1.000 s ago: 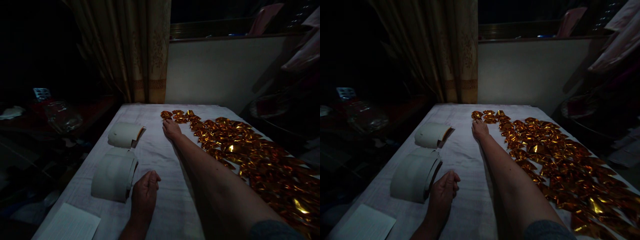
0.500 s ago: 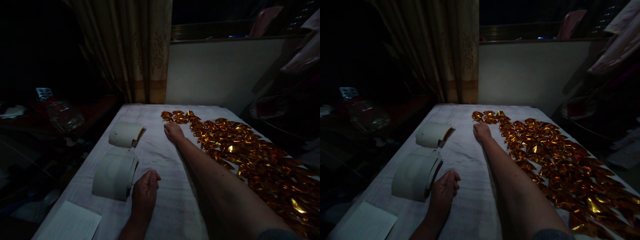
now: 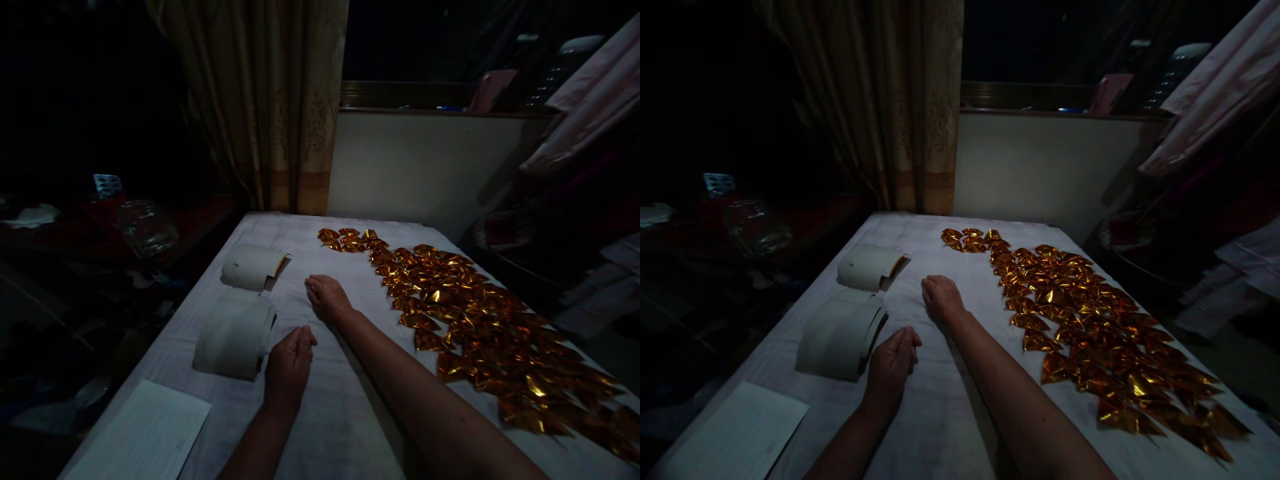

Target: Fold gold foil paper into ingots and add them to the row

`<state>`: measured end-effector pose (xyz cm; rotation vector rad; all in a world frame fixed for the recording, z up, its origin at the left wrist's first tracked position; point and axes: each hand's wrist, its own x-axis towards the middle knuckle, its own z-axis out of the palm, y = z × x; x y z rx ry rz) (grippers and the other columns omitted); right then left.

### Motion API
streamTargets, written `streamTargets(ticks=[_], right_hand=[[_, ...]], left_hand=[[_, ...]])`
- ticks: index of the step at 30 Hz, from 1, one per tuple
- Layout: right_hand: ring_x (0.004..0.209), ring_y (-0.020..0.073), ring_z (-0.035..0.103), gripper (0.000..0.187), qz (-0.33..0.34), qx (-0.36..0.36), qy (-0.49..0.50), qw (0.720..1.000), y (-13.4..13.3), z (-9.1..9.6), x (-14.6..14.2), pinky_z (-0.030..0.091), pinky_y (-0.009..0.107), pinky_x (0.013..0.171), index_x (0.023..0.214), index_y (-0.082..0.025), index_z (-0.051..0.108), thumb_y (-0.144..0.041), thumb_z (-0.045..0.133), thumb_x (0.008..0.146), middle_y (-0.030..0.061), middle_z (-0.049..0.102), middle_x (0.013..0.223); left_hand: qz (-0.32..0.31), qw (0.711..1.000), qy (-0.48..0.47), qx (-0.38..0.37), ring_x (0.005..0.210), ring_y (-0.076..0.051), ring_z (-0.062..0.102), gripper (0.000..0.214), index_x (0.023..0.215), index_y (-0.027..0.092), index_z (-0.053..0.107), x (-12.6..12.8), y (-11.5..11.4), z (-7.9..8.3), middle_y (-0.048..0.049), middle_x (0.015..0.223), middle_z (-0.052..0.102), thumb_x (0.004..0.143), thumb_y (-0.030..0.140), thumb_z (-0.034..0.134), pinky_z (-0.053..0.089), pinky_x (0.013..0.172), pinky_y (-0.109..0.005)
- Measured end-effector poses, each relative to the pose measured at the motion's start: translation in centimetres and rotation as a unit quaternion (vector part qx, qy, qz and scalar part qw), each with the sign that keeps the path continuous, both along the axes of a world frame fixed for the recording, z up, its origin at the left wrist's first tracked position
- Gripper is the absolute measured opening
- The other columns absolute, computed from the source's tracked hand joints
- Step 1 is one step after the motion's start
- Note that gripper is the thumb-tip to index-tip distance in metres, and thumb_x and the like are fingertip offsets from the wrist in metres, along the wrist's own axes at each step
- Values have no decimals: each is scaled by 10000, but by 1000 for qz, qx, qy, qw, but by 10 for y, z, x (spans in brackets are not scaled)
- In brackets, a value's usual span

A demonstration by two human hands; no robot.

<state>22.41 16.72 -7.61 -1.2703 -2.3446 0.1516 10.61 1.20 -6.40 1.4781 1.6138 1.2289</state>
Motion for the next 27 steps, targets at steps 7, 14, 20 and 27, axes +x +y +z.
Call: streamTargets(ticks=[7,14,20,27], right_hand=[[1116,219,661,268,-9,-9,66,998,-54,-4,17,490,366,1000,1115,-243,735,-180,589,899,68,735,1181],[1139,239,661,266,-22,-12,107,994,-112,-8,47,499,407,1007,1043,-232,769,-130,605,860,93,736,1178],[1167,249,644,282,-39,-21,131,990,-150,-11,69,485,443,1027,1052,-239,771,-137,594,857,98,727,1201],[1127,235,656,275,-48,-16,148,988,-168,-8,73,488,423,1011,1021,-258,772,-135,584,862,76,740,1162]], left_hand=[[-33,976,150,152,575,-133,604,446,681,209,583,8,-14,24,-6,612,602,1014,394,352,435,572,-225],[98,892,434,82,1294,-353,516,431,1272,154,622,-43,-4,66,-188,1381,597,922,387,529,398,1071,-518],[79,829,526,-174,1430,-449,332,753,1499,148,429,-73,-6,66,-218,1598,330,898,598,482,356,1044,-671],[23,805,542,-240,1448,-401,340,648,1523,115,386,-65,-9,79,-207,1606,322,955,422,445,390,1064,-609]])
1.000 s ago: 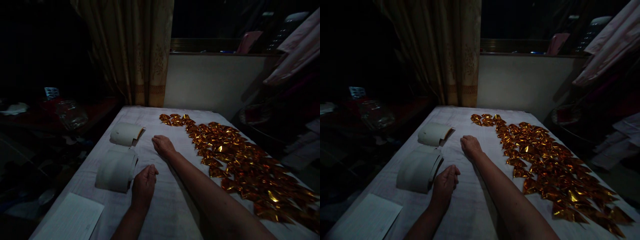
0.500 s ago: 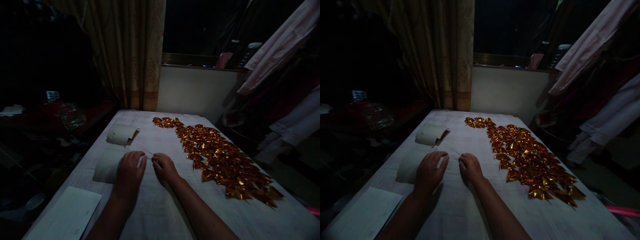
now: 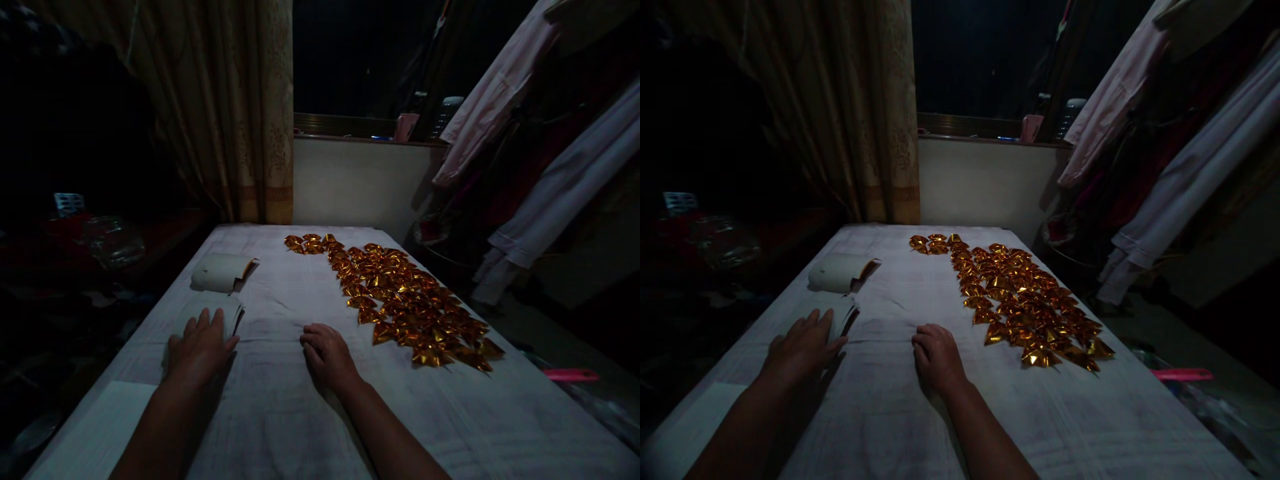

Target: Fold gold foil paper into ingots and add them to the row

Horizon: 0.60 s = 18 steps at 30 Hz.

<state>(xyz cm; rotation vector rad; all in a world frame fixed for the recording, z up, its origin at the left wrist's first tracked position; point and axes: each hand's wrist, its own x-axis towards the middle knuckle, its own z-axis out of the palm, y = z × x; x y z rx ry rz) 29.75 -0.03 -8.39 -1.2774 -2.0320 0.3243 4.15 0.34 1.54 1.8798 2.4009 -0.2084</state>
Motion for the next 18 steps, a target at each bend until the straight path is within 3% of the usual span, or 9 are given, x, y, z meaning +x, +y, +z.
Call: streamTargets(ticks=[4,13,18], right_hand=[[1115,234,657,262,-6,3,15,1000,1,1,-1,482,417,1010,1015,-254,775,-153,586,864,76,746,1141],[1125,244,648,265,-3,-2,17,1000,-1,3,-2,467,433,1020,1007,-248,774,-144,576,865,77,741,1152],[1110,241,651,260,1,1,9,1000,-1,3,-1,474,424,1011,1004,-252,773,-144,586,860,76,740,1145]], left_hand=[[-2,1000,-17,-3,1456,-388,338,652,1512,128,404,-6,1,2,-194,1609,322,928,410,476,402,1083,-565],[-42,998,-45,20,1422,-308,432,613,1401,122,528,-25,5,-11,-173,1532,465,841,372,536,379,1128,-381],[-58,995,-73,47,1272,-335,581,477,1217,160,665,-23,1,3,-165,1347,644,803,358,535,469,998,-389]])
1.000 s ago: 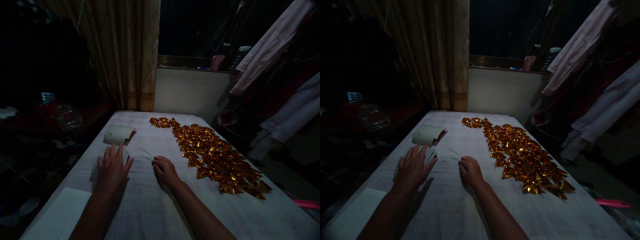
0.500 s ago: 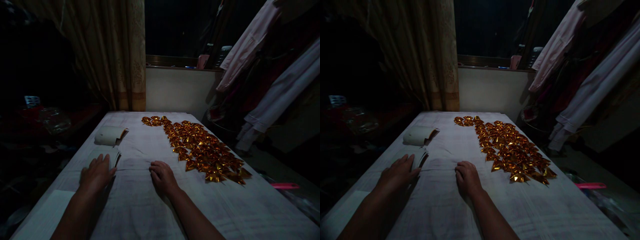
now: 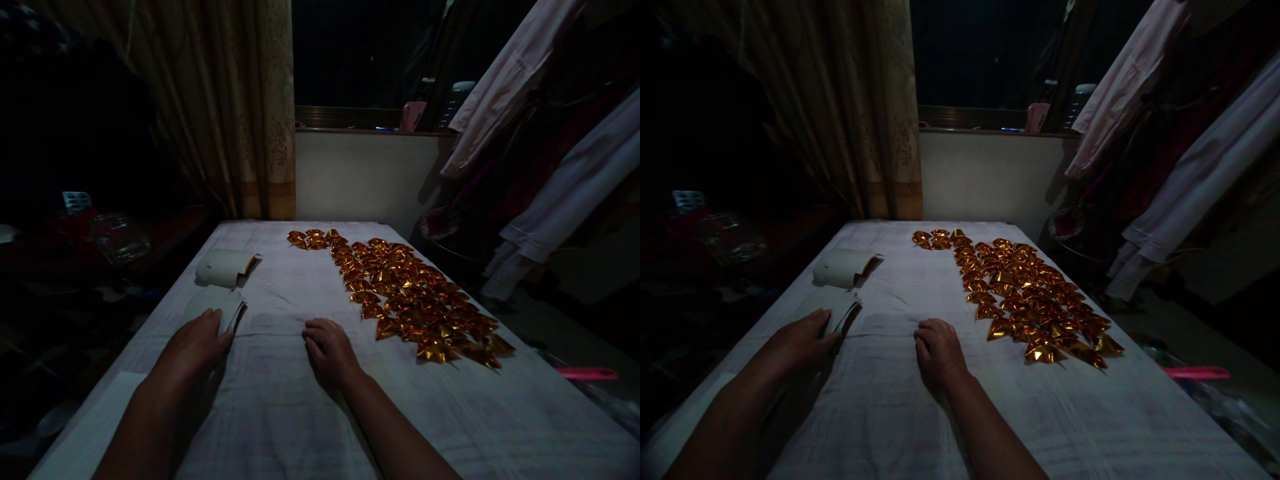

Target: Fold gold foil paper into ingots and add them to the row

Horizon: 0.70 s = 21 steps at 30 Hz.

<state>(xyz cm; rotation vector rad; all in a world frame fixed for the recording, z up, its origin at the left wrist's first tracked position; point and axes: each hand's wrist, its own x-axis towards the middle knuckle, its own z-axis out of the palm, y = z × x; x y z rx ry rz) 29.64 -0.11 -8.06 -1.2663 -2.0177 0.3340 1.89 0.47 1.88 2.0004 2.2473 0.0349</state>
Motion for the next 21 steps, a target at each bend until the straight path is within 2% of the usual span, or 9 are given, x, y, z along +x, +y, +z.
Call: streamTargets(ticks=[3,5,6,11,17,21], right_hand=[[1113,241,649,266,3,-4,-4,1000,1,-1,0,476,423,1007,1015,-251,771,-140,588,857,76,740,1143],[1117,243,647,274,1,-8,-4,1000,2,-1,1,475,425,1006,1023,-252,770,-135,591,852,76,738,1147],[1117,243,647,276,0,-9,-3,1000,2,-2,1,474,426,1006,1023,-252,771,-132,594,848,76,738,1148],[1116,253,647,248,-1,-9,3,1000,2,-2,0,473,436,995,1002,-225,776,-126,609,847,87,739,1141],[1125,246,640,258,-2,-10,0,1000,1,1,-1,463,430,1008,998,-241,774,-120,596,857,83,737,1140],[1116,243,645,261,0,-8,-2,1000,1,2,0,469,425,1002,993,-242,775,-115,601,846,79,738,1138]], left_hand=[[29,998,1,-48,960,-343,705,322,959,187,736,14,-5,21,-162,1013,760,818,295,467,504,774,-387],[47,997,8,-60,860,-353,706,300,812,201,743,23,-9,34,-169,912,762,820,282,454,479,682,-381],[59,997,13,-43,831,-353,705,302,791,206,744,27,-11,38,-169,885,760,824,284,454,468,657,-377],[80,996,36,-2,882,-374,699,345,872,221,778,31,-15,47,-164,923,764,880,306,444,430,625,-374],[89,996,19,11,925,-358,694,350,950,257,780,22,-11,42,-127,990,768,907,383,456,421,630,-367],[86,996,22,-5,939,-347,695,444,989,232,766,21,-10,41,-145,1026,760,956,394,354,442,670,-368]])
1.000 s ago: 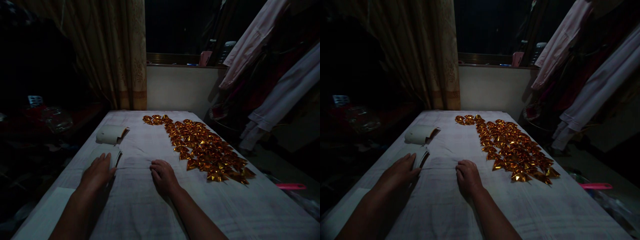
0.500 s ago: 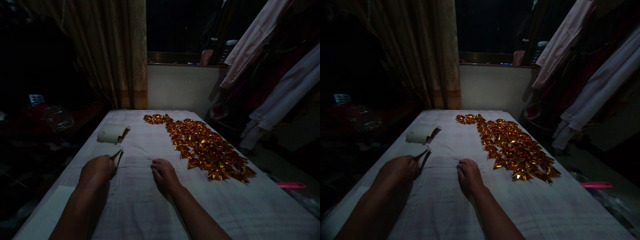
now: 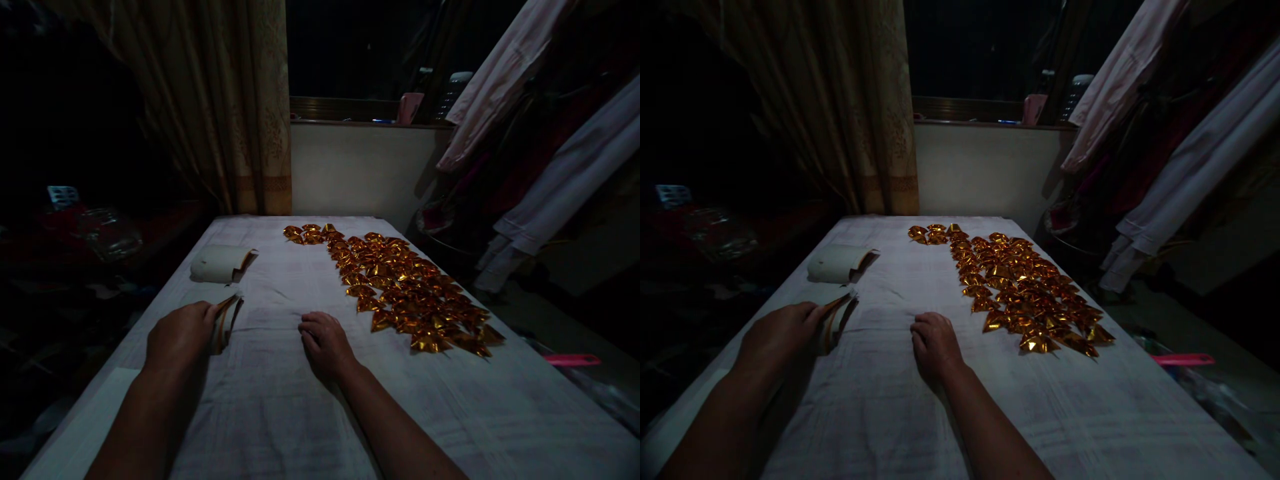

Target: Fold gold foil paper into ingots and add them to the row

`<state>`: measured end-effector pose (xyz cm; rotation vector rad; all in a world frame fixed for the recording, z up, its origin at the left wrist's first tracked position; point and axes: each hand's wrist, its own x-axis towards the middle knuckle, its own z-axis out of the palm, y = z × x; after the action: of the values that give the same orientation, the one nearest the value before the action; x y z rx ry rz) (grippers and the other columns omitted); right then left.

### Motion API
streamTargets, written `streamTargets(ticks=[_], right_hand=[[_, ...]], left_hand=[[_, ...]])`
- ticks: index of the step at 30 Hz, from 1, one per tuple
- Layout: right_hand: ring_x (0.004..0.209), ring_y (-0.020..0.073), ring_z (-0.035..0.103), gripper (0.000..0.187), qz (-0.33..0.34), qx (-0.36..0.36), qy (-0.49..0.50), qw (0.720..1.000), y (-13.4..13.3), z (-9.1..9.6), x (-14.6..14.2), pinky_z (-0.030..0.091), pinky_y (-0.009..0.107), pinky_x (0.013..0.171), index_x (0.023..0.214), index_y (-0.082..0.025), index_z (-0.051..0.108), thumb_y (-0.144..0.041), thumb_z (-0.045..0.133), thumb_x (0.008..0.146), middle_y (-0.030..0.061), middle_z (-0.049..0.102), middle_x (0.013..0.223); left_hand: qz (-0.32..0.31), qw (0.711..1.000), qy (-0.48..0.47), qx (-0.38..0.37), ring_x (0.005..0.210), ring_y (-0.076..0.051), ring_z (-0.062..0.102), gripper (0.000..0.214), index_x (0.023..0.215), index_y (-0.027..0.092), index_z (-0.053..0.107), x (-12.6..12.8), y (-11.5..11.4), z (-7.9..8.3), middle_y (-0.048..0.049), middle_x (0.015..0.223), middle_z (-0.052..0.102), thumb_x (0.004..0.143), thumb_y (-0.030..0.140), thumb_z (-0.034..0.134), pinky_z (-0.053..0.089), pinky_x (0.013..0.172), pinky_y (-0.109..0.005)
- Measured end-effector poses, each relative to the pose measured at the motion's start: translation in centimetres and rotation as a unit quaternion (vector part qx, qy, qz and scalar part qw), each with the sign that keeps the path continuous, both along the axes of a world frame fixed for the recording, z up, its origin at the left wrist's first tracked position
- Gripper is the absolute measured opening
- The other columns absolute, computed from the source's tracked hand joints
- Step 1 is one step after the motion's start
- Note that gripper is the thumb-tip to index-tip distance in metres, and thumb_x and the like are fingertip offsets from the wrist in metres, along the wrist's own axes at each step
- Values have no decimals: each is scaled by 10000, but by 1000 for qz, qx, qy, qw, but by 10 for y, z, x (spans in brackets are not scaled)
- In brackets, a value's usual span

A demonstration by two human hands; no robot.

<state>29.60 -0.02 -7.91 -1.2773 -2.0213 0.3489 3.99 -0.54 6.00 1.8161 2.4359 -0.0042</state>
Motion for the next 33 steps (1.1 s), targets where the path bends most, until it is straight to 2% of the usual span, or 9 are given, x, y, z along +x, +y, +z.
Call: streamTargets(ticks=[2,6,12,18,25,29,33], right_hand=[[1116,241,645,259,-1,4,1,1000,0,-1,0,472,421,1001,994,-248,775,-125,601,847,76,738,1137],[1111,240,646,256,-4,8,1,1000,0,-2,0,476,420,999,996,-241,777,-137,593,851,82,739,1133],[1121,236,639,264,-5,5,1,1000,-1,-1,0,468,422,1014,1013,-246,772,-137,591,854,77,735,1145],[1127,239,636,257,1,-3,-6,1000,0,0,1,477,426,1001,1017,-249,773,-147,591,866,80,733,1148],[1121,239,640,262,-1,1,-9,1000,0,-1,1,481,421,998,1012,-256,772,-140,596,858,75,735,1146],[1120,239,641,257,-1,0,-8,1000,0,-1,1,478,420,1000,1005,-247,774,-129,600,855,79,735,1145],[1138,240,634,256,1,-3,-4,1000,0,-1,1,469,425,1016,1017,-256,769,-143,599,862,72,733,1158]], left_hand=[[2,1000,1,-12,940,-350,697,473,989,209,765,-1,1,1,-162,1033,757,961,377,324,449,676,-364],[2,999,-36,11,903,-335,696,418,955,219,773,-6,3,0,-139,1012,766,913,382,391,440,644,-342],[21,996,-85,31,762,-292,685,345,841,251,747,-15,5,-10,-81,837,761,859,441,460,398,584,-317],[38,987,-138,66,621,-246,650,227,668,239,625,-21,8,-20,-37,647,708,771,433,564,360,523,-290],[36,974,-224,15,591,-220,629,183,676,230,566,-26,13,-23,-4,596,641,732,402,544,378,510,-276],[38,980,-192,40,636,-231,637,216,703,231,576,-26,11,-17,-13,637,658,770,428,516,367,518,-282],[36,982,-164,86,616,-228,613,296,768,246,576,-18,0,3,-3,637,646,795,533,507,341,505,-286]])
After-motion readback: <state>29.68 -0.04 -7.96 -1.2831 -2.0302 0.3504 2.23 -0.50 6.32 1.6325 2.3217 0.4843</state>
